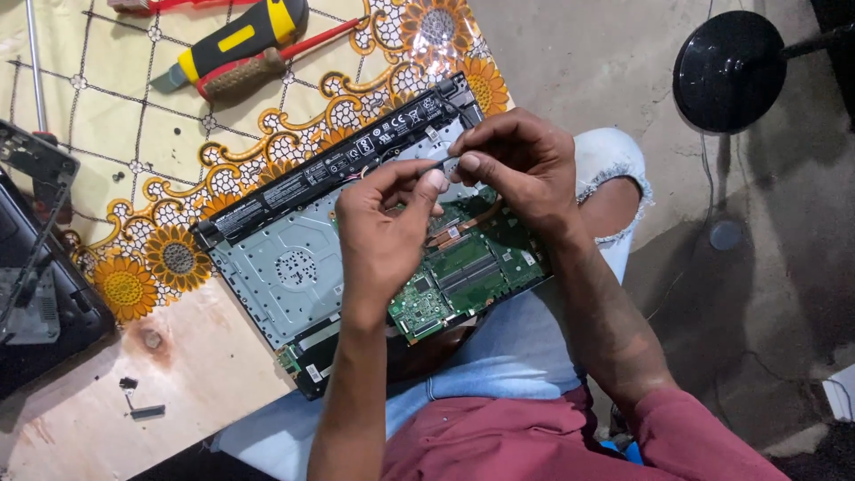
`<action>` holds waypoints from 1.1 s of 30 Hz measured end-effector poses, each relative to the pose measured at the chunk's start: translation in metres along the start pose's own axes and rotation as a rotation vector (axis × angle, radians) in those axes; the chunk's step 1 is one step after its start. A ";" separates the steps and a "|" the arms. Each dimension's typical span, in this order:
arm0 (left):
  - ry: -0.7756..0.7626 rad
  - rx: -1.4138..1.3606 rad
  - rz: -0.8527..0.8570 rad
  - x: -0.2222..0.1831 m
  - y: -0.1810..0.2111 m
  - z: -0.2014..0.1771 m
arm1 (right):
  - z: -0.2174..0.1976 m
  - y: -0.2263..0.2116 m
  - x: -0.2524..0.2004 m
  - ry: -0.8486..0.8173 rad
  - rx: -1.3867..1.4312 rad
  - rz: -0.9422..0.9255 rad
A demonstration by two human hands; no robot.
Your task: Repairing a laptop by removing and re-installing the motherboard and connecting internal ribbon cables.
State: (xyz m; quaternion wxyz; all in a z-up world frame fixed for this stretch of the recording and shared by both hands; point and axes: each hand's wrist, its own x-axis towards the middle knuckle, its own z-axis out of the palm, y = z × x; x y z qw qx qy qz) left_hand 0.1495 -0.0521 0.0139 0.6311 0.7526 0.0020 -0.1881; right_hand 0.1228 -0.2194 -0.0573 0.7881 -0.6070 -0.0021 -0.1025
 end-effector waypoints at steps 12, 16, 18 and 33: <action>0.002 0.063 0.047 -0.001 0.004 -0.014 | 0.011 -0.022 0.015 -0.248 -0.375 -0.440; -0.005 0.059 0.034 -0.007 0.001 -0.019 | 0.010 -0.017 0.013 -0.255 -0.389 -0.429; 0.014 0.047 0.138 -0.011 0.000 -0.025 | 0.011 -0.016 0.013 -0.241 -0.421 -0.407; 0.298 0.455 0.279 -0.056 -0.046 -0.043 | 0.016 -0.009 0.009 -0.232 -0.973 -0.427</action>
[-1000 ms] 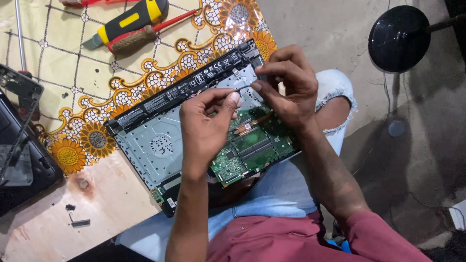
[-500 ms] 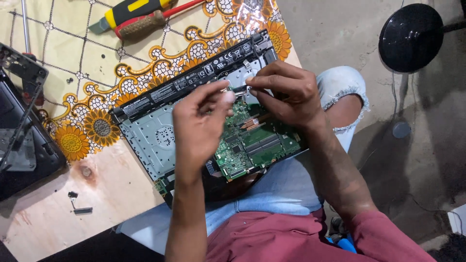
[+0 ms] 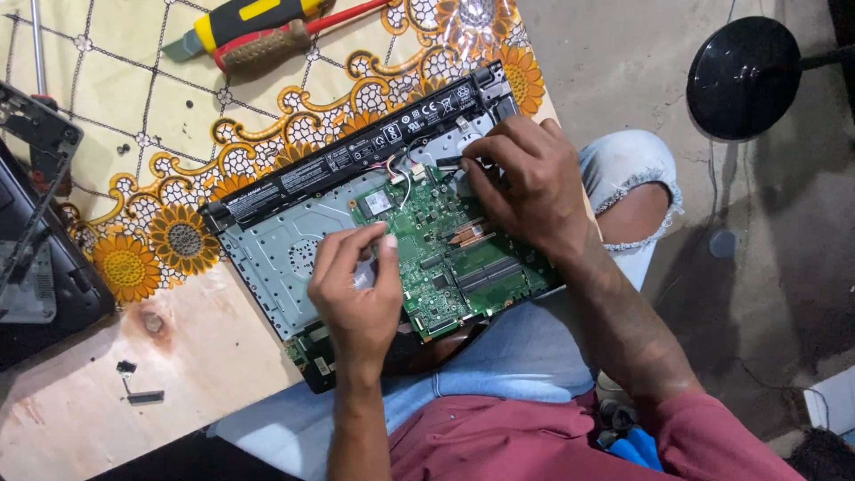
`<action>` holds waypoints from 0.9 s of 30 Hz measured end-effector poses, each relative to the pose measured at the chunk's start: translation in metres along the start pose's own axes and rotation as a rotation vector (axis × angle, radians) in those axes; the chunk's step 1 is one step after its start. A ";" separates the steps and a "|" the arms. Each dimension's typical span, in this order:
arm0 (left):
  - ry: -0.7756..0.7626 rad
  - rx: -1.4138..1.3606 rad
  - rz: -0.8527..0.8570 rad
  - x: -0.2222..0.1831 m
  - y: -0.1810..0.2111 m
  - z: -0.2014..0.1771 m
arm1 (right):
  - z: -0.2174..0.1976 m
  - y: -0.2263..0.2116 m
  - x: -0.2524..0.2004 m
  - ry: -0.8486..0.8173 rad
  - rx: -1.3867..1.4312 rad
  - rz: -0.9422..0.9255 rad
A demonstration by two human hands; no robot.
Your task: Repairing a laptop by removing and re-installing the motherboard and connecting internal ribbon cables.
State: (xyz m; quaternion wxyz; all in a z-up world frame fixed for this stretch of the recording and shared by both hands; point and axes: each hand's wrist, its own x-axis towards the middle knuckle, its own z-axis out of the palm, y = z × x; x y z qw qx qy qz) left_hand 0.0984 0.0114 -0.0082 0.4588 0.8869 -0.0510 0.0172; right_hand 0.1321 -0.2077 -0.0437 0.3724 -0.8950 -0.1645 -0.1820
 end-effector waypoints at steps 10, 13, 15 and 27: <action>-0.025 0.140 -0.026 0.013 0.020 0.036 | 0.003 -0.011 0.001 -0.075 -0.014 0.101; -0.010 0.130 -0.080 0.017 0.023 0.044 | 0.002 -0.012 0.002 -0.106 0.017 0.102; 0.031 0.153 -0.070 0.019 0.026 0.049 | 0.002 -0.016 0.003 -0.111 -0.004 0.117; 0.154 0.045 -0.033 0.011 0.011 0.068 | 0.000 -0.017 0.007 -0.052 0.159 0.051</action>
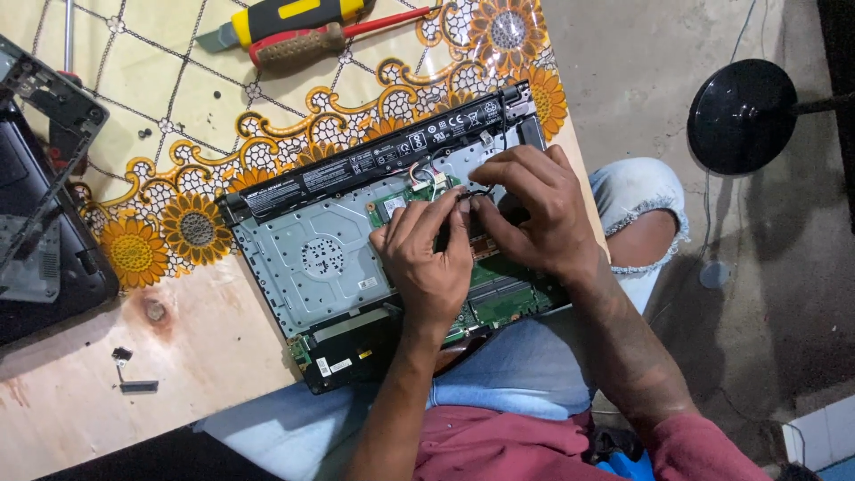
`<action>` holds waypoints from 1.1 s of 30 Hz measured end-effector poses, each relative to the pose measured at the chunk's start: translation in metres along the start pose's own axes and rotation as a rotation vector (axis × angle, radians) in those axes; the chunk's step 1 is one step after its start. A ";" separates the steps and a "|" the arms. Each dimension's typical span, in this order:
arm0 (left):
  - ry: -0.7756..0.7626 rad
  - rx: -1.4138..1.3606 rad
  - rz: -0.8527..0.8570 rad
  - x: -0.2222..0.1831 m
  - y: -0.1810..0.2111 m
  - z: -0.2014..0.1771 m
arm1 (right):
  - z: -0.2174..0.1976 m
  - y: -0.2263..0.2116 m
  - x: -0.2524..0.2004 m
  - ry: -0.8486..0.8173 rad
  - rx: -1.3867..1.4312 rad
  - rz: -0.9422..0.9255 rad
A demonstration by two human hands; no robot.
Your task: Repairing a laptop by removing and re-installing the motherboard and connecting internal ribbon cables.
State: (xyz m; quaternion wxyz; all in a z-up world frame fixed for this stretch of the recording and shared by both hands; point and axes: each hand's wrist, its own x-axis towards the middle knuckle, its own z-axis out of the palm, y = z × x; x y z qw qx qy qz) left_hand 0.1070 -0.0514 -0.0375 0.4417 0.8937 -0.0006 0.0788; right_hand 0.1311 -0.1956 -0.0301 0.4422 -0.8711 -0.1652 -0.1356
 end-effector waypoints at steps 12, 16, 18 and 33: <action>0.061 -0.060 0.036 -0.003 -0.007 -0.003 | -0.001 0.008 -0.007 0.004 0.165 -0.095; 0.066 -0.035 0.073 -0.003 -0.006 -0.003 | 0.001 0.003 -0.009 0.013 0.188 -0.061; 0.054 0.038 0.121 -0.004 -0.009 -0.002 | 0.000 0.005 -0.010 0.015 0.236 -0.028; 0.102 0.099 0.058 -0.004 -0.004 0.002 | 0.011 0.002 -0.003 0.199 0.187 0.125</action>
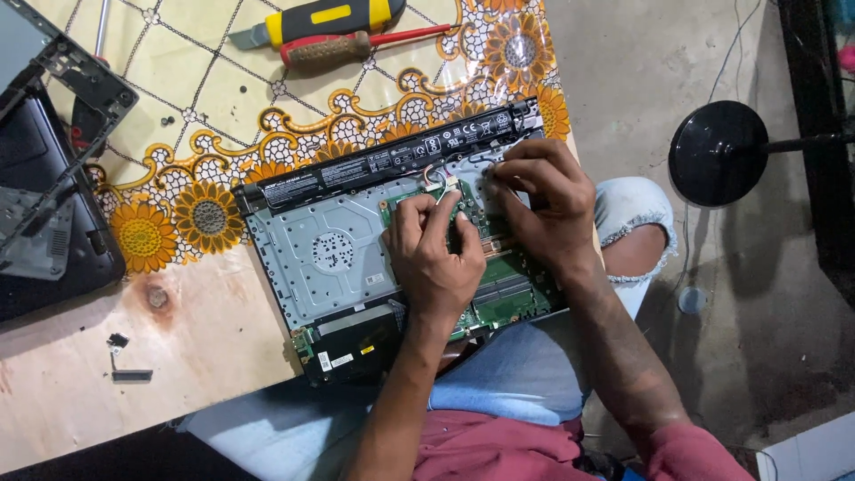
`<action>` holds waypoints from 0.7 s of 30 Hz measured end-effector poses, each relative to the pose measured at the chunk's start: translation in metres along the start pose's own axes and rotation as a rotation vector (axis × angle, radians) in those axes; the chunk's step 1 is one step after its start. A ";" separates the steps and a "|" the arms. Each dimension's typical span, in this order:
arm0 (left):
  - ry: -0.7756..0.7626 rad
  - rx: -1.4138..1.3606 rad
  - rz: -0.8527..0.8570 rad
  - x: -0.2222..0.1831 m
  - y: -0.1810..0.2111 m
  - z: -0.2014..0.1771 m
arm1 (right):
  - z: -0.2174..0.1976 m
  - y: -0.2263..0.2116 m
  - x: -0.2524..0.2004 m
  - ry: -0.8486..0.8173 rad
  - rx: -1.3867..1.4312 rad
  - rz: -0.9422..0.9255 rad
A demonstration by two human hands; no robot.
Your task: Repairing a laptop by removing and re-installing the motherboard and connecting internal ribbon cables.
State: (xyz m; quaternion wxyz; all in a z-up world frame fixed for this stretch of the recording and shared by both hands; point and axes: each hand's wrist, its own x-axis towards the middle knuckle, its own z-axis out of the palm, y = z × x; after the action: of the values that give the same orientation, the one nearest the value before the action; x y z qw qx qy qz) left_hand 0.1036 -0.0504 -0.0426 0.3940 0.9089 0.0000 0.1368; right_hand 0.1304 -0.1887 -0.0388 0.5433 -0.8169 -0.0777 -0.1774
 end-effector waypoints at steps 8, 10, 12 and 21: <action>-0.018 -0.001 -0.001 0.001 0.002 -0.002 | 0.003 -0.006 0.002 -0.058 0.150 0.222; -0.019 0.005 0.000 0.000 0.001 -0.002 | 0.006 -0.003 0.000 -0.083 0.159 0.261; -0.027 0.000 0.013 0.000 0.000 -0.001 | 0.010 0.004 -0.007 -0.116 0.231 0.425; 0.008 -0.022 0.008 -0.001 -0.002 -0.002 | 0.012 0.007 -0.008 -0.141 0.025 0.499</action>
State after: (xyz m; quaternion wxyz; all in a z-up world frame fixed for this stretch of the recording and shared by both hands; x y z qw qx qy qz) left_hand 0.1022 -0.0480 -0.0426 0.4033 0.9040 -0.0035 0.1419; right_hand 0.1276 -0.1794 -0.0518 0.5734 -0.8145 0.0865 0.0208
